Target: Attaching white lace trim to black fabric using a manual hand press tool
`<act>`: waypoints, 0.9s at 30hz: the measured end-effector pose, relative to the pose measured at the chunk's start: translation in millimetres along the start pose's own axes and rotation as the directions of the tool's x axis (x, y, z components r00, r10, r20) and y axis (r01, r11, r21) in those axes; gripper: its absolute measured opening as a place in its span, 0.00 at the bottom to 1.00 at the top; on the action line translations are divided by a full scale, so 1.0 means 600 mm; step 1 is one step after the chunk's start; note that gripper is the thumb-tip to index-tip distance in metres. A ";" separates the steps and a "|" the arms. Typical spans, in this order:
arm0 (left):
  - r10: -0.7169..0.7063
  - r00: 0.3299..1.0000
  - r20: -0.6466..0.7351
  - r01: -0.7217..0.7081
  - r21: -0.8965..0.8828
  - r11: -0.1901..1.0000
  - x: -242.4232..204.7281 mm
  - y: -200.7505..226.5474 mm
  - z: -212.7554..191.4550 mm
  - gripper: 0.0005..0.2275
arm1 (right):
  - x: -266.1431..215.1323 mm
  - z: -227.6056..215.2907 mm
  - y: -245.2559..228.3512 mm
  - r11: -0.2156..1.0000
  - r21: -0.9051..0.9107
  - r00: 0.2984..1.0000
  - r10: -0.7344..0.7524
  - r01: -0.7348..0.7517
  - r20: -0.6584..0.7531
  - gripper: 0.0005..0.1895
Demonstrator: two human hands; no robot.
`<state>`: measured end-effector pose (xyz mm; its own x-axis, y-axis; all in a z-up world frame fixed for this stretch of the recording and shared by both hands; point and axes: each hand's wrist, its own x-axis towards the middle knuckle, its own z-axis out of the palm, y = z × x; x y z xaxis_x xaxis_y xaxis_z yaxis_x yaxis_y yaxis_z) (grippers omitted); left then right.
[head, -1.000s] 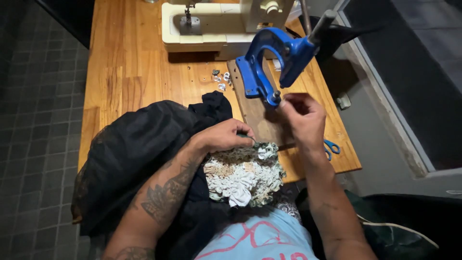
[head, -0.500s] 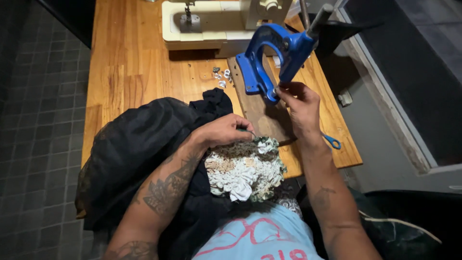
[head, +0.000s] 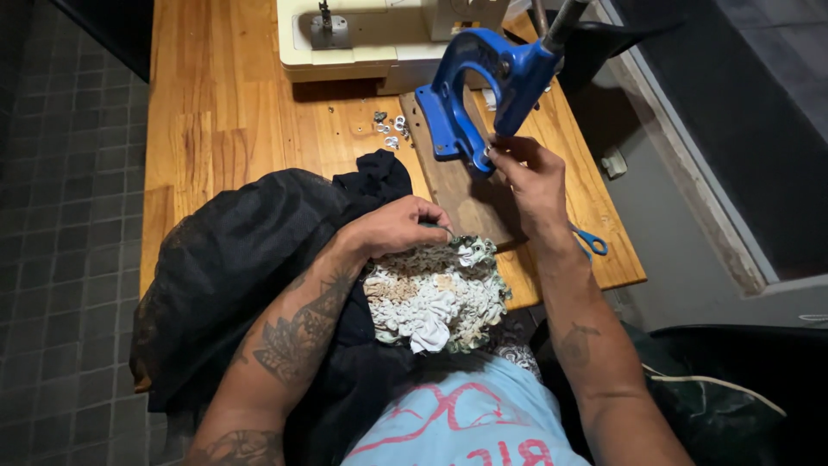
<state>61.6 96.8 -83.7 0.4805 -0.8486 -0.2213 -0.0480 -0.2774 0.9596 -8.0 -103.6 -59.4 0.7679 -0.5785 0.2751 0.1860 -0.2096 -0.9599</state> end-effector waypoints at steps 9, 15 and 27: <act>0.003 1.000 0.012 -0.003 -0.002 1.000 0.005 -0.007 -0.001 0.05 | 0.031 -0.022 0.063 0.998 0.024 0.998 -0.049 0.050 -0.042 0.10; 0.022 0.999 0.027 -0.021 -0.039 0.999 0.005 -0.007 -0.003 0.05 | 0.016 -0.016 0.036 0.999 0.051 0.999 -0.017 0.019 -0.049 0.08; 0.032 0.998 0.056 -0.030 -0.021 0.999 0.015 -0.015 -0.007 0.06 | 0.006 0.000 0.008 0.927 0.352 0.991 0.135 -0.131 0.014 0.07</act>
<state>70.2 93.4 -93.8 0.4287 -0.8810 -0.2003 -0.0440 -0.2418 0.9693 -4.6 -106.7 -62.8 0.7946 -0.5903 0.1420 0.2871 0.1591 -0.9446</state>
